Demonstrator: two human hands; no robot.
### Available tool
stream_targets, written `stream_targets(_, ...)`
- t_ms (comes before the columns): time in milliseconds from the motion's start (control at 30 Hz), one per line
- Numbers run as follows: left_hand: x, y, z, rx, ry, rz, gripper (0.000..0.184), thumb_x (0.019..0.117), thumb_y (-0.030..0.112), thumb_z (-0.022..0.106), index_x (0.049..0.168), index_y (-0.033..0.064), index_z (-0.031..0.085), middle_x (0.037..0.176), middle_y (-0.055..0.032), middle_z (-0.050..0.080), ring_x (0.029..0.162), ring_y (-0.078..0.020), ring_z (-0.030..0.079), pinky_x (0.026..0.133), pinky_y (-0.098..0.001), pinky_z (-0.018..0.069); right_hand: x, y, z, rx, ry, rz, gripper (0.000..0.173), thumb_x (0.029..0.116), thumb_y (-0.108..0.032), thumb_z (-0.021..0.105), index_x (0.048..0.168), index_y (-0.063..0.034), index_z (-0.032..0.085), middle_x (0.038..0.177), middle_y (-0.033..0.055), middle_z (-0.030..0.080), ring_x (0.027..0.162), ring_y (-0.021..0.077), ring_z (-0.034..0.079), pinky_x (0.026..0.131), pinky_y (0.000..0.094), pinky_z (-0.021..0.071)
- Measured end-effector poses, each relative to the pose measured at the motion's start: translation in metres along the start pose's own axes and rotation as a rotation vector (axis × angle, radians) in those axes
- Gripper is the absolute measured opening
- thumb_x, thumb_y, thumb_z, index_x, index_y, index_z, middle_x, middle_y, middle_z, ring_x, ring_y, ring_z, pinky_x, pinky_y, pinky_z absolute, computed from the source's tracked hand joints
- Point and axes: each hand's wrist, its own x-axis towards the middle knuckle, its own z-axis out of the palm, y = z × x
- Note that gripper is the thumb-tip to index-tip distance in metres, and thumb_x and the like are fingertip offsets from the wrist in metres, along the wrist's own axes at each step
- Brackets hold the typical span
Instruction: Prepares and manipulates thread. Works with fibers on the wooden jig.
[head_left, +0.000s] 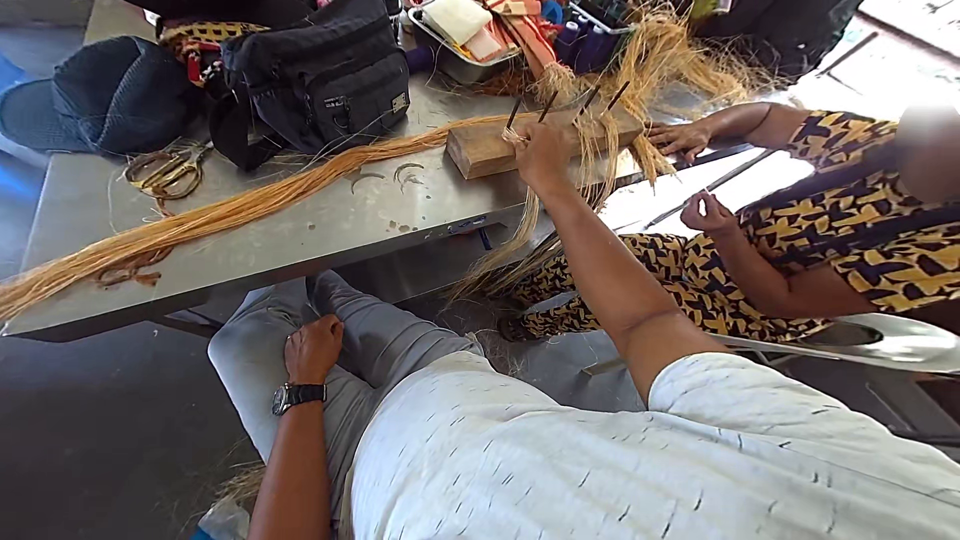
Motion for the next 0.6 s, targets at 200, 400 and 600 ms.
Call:
stream_targets(200, 0.006, 0.003, 0.004, 0.002, -0.025, 0.018, 0.035, 0.1075, 0.034, 0.047, 0.118, 0.0124, 0.072, 0.117, -0.0165, 0.072, 0.115, -0.0382, 0.066, 0.096, -0.0626, 0.0485, -0.013, 0.004, -0.01, -0.121, -0.008, -0.014, 0.021, 0.0995, -0.017, 0.059, 0.109, -0.0032, 0.073, 0.118, 0.0223, 0.068, 0.116, 0.0415, 0.064, 0.092, 0.0619, 0.051)
stream_targets(400, 0.008, 0.002, 0.005, 0.022, -0.011, 0.037, 0.034, 0.1072, 0.033, 0.048, 0.115, 0.0115, 0.072, 0.116, -0.0172, 0.072, 0.114, -0.0386, 0.067, 0.095, -0.0624, 0.049, -0.009, 0.008, -0.029, 0.024, -0.058, 0.009, 0.047, 0.0984, -0.032, 0.065, 0.134, -0.0019, 0.064, 0.136, 0.0269, 0.059, 0.126, 0.0442, 0.057, 0.103, 0.0639, 0.045)
stream_targets(600, 0.006, -0.001, 0.005, 0.024, -0.008, 0.022, 0.035, 0.1075, 0.035, 0.047, 0.117, 0.0126, 0.072, 0.116, -0.016, 0.072, 0.114, -0.0374, 0.067, 0.095, -0.0614, 0.0493, 0.015, -0.001, -0.007, -0.012, -0.067, -0.106, 0.05, 0.1048, -0.039, 0.055, 0.134, 0.0006, 0.064, 0.141, 0.0258, 0.055, 0.132, 0.0433, 0.052, 0.109, 0.0631, 0.039)
